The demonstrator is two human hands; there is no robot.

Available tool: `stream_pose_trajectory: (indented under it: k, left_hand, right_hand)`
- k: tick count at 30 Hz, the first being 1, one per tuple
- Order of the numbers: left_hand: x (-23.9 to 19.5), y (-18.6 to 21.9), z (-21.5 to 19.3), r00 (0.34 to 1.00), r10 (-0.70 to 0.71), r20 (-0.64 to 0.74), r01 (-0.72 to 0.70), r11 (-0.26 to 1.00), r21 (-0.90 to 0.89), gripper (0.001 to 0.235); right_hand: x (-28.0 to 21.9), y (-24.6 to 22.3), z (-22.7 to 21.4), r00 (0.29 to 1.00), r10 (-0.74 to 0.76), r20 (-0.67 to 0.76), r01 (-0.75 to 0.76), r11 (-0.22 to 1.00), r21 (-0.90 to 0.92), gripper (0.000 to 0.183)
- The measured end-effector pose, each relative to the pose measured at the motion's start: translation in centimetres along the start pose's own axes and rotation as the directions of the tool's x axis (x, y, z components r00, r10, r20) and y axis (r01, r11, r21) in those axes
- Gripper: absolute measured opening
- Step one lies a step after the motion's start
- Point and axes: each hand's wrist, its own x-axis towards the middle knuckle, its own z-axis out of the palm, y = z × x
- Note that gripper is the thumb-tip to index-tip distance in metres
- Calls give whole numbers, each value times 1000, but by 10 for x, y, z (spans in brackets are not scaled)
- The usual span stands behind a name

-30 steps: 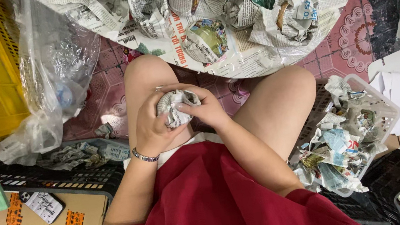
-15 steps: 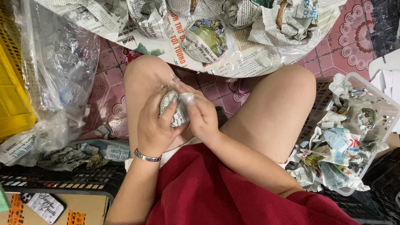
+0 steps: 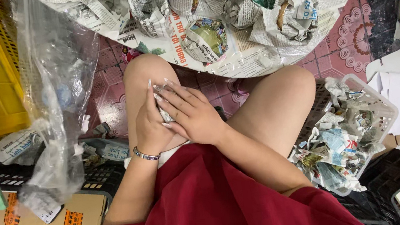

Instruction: The person sits on the floor and wraps various ceramic items, including cups, bowls, and a glass, with newspaper. They fold the newspaper around each item and place the wrapped items on a nearby table.

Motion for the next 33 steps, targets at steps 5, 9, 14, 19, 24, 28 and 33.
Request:
stream_pose_trajectory:
  k: [5,9,14,19,24,28,33]
  left_hand:
    - [-2,-9,7,999,1,-39,0,1000,11,88]
    - [0,-17,6,971,192,-146,-148,952,268,84]
    - [7,-9,1,997,61,-43,-50,972,231,82]
    - [19,4,2,999,53,2,-51,952,303,71]
    - [24,10,0,998,57,-41,-43,957,286,82]
    - [21,21,-8,998,-1,-60,16,967,255,103]
    - [16,43,-12,997,-76,1,70,931,357,126]
  right_hand:
    - [10,-7,4,997,-38,-70,35,998,-45,58]
    - [14,-6,6,997,-59,-46,58,998,-35,66]
    - [11,1,5,992,-119,-48,117,992,-40,63]
    - [18,11,1,982,-152,-108,157,987,38,59]
    - [27,15,2,987,-129,-98,143,979,148,55]
    - [21,13,9,984,-82,-159,110,979,174,46]
    - [12,34,11,967,182,-180,-100,914,392,34]
